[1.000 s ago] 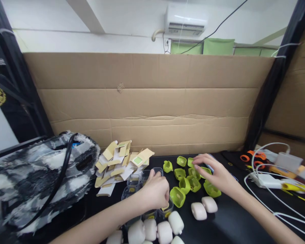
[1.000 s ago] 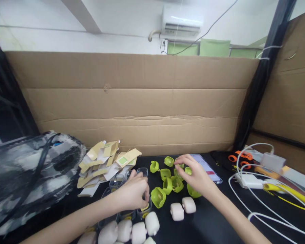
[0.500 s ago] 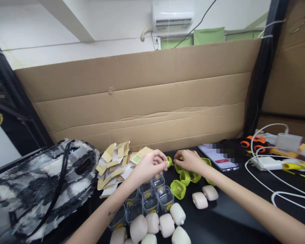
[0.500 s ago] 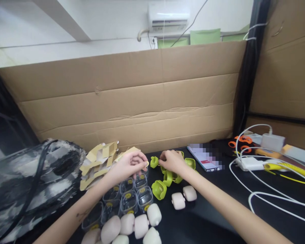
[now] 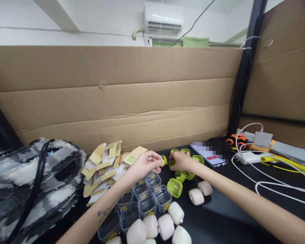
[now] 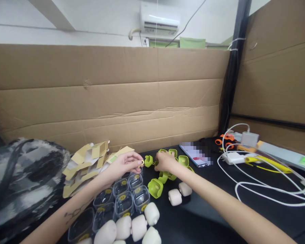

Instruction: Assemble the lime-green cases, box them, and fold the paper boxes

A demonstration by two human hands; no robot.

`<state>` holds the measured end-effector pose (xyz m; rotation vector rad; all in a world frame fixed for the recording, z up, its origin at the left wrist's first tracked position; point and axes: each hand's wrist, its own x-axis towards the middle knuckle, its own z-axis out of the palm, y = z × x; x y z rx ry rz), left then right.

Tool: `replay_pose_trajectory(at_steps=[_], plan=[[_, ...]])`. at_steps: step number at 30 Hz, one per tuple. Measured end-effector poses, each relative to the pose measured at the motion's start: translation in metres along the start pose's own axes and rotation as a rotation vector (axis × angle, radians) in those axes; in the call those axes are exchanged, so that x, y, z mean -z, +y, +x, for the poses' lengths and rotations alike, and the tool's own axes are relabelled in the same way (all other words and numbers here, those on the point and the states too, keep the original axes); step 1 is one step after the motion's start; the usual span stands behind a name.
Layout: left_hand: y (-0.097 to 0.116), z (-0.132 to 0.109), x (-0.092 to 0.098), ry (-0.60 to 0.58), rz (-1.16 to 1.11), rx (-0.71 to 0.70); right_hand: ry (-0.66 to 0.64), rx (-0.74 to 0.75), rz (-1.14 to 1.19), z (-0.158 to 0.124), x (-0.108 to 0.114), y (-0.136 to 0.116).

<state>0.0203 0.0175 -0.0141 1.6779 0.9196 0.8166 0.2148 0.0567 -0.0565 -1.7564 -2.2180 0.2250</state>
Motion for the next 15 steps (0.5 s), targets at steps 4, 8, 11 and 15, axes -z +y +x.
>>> replay_pose_trajectory(at_steps=[4, 8, 11, 15], plan=[[0.0, -0.001, -0.001, 0.008, -0.031, -0.019, 0.093, 0.039, 0.067, -0.003, 0.001, 0.002], [0.0, -0.003, -0.002, 0.0, -0.009, -0.04, 0.238, 0.133, 0.237, -0.016, 0.012, 0.009], [0.001, -0.006, -0.004, -0.027, 0.017, -0.059, 0.304, 0.207, 0.419, -0.035, 0.02, 0.016], [0.001, -0.01, -0.007, -0.062, 0.032, -0.104, 0.316, 0.224, 0.657, -0.062, 0.02, 0.023]])
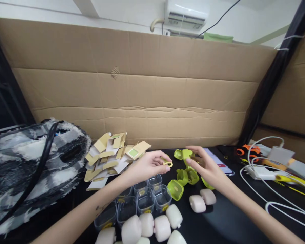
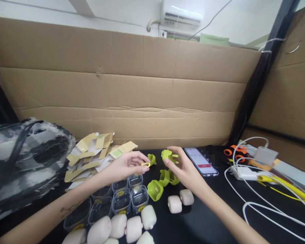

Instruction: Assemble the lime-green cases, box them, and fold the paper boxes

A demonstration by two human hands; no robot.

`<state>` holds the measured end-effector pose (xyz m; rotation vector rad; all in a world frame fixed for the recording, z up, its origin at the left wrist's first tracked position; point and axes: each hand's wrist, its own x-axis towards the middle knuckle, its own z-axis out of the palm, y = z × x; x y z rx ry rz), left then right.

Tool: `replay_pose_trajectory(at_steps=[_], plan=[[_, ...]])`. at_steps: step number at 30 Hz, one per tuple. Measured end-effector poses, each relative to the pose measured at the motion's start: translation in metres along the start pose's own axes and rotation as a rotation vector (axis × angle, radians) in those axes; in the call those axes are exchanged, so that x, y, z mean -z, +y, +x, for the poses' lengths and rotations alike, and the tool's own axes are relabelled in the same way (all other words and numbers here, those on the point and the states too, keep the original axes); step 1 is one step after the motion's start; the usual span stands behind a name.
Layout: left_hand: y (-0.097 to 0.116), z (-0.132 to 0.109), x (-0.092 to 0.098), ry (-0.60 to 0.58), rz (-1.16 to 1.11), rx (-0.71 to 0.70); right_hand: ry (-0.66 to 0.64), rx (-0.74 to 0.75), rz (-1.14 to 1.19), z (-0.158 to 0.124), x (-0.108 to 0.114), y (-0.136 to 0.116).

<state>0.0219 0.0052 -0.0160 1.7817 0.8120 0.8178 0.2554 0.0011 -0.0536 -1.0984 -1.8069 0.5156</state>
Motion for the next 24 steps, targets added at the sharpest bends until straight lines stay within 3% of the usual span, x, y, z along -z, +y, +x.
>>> replay_pose_trajectory(at_steps=[6, 13, 24], plan=[[0.002, -0.003, -0.004, 0.006, 0.029, -0.047, 0.065, -0.103, 0.204, -0.017, -0.001, -0.001], [0.008, -0.003, -0.005, 0.039, 0.149, -0.102, 0.149, -0.182, 0.246, -0.016, 0.01, -0.011], [0.009, -0.008, -0.015, 0.075, 0.374, -0.268, -0.086, -0.033, 0.179, -0.042, -0.013, -0.008]])
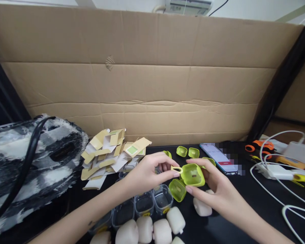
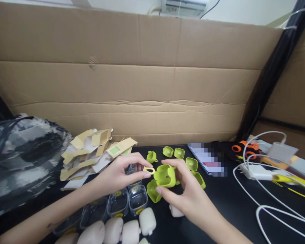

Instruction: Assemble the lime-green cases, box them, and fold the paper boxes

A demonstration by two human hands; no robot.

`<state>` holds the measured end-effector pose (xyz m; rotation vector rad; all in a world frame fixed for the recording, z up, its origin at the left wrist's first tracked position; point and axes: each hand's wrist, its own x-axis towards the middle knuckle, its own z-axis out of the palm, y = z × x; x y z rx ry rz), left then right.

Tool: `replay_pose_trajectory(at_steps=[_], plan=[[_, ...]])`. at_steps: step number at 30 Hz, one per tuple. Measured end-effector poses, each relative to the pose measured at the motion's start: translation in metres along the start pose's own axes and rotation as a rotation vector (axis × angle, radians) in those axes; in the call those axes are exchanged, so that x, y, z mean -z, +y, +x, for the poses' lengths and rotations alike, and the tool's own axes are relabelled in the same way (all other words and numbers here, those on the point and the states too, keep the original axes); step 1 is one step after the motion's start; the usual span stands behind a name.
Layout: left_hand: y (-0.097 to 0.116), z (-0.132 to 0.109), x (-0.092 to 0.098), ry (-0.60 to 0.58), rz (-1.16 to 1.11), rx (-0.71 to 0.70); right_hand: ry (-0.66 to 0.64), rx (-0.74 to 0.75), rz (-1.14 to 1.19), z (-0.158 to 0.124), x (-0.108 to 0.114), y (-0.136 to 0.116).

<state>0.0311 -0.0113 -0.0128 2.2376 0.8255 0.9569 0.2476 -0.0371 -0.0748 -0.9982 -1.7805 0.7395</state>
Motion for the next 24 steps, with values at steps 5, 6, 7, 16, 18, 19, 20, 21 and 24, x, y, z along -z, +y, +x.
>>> replay_pose_trajectory(at_steps=[5, 6, 7, 16, 18, 19, 20, 21, 24], plan=[[0.001, -0.002, -0.006, 0.035, 0.028, -0.054, -0.044, -0.006, -0.029, -0.006, -0.006, -0.005], [0.001, -0.002, -0.007, 0.045, 0.036, -0.061, -0.02, -0.009, 0.02, -0.006, -0.006, -0.006], [0.003, -0.003, -0.007, 0.054, 0.052, -0.071, 0.022, 0.0, 0.073, -0.004, -0.005, -0.007], [0.014, -0.004, -0.003, 0.128, 0.167, -0.186, 0.16, -0.081, 0.201, 0.009, 0.019, -0.018], [0.015, -0.005, -0.003, 0.113, 0.163, -0.186, 0.103, -0.049, 0.21, 0.007, 0.015, -0.017], [0.015, -0.005, -0.003, 0.099, 0.159, -0.186, 0.092, -0.015, 0.193, 0.005, 0.012, -0.016], [0.015, -0.006, -0.004, 0.085, 0.155, -0.19, 0.085, 0.021, 0.161, 0.002, 0.008, -0.015], [0.015, -0.006, -0.005, 0.073, 0.149, -0.197, 0.067, 0.056, 0.125, 0.0, 0.004, -0.014], [0.015, -0.008, -0.008, 0.054, 0.143, -0.228, -0.033, 0.088, 0.06, -0.008, -0.006, -0.014]])
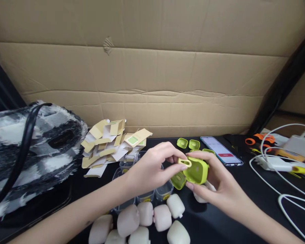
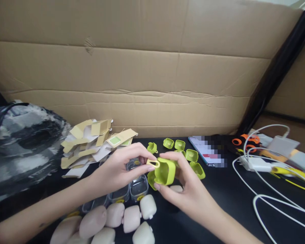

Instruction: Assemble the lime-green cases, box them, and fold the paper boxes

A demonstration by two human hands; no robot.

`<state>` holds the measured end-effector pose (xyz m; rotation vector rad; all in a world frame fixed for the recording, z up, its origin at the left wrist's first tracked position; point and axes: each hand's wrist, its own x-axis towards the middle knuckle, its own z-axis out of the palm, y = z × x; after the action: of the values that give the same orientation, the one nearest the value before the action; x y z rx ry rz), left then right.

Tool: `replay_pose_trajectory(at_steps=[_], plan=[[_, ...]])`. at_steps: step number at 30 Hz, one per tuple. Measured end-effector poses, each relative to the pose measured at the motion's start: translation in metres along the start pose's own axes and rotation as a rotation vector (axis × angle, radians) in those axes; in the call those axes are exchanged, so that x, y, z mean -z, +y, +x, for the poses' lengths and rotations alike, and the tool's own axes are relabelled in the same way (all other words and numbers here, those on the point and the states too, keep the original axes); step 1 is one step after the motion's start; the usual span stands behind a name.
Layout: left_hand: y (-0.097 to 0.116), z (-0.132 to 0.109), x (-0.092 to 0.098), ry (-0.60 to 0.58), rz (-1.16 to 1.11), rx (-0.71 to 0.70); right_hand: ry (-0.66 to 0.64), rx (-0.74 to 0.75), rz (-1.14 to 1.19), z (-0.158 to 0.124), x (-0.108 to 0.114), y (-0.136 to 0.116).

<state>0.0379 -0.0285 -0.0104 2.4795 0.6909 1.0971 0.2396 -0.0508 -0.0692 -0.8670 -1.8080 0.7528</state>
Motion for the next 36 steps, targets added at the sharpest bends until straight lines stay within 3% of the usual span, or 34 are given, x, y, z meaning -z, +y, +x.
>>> replay_pose_trajectory(at_steps=[4, 9, 15, 21, 29, 36], plan=[[0.003, -0.003, -0.005, -0.033, 0.011, -0.007, -0.037, -0.02, 0.017, -0.008, -0.006, -0.002], [0.009, -0.004, -0.011, -0.051, 0.004, 0.132, -0.11, 0.01, 0.003, -0.011, -0.007, 0.0], [0.01, -0.005, -0.017, -0.018, -0.031, 0.223, -0.034, 0.08, -0.013, -0.01, -0.012, 0.008], [0.002, -0.007, -0.015, -0.005, 0.057, 0.054, -0.053, 0.041, 0.018, -0.011, -0.013, 0.008], [0.002, -0.007, -0.011, -0.029, 0.171, -0.04, -0.058, 0.021, -0.088, -0.012, -0.004, 0.007], [0.007, -0.008, -0.004, -0.166, 0.26, -0.081, -0.139, -0.119, 0.145, -0.013, -0.011, 0.003]])
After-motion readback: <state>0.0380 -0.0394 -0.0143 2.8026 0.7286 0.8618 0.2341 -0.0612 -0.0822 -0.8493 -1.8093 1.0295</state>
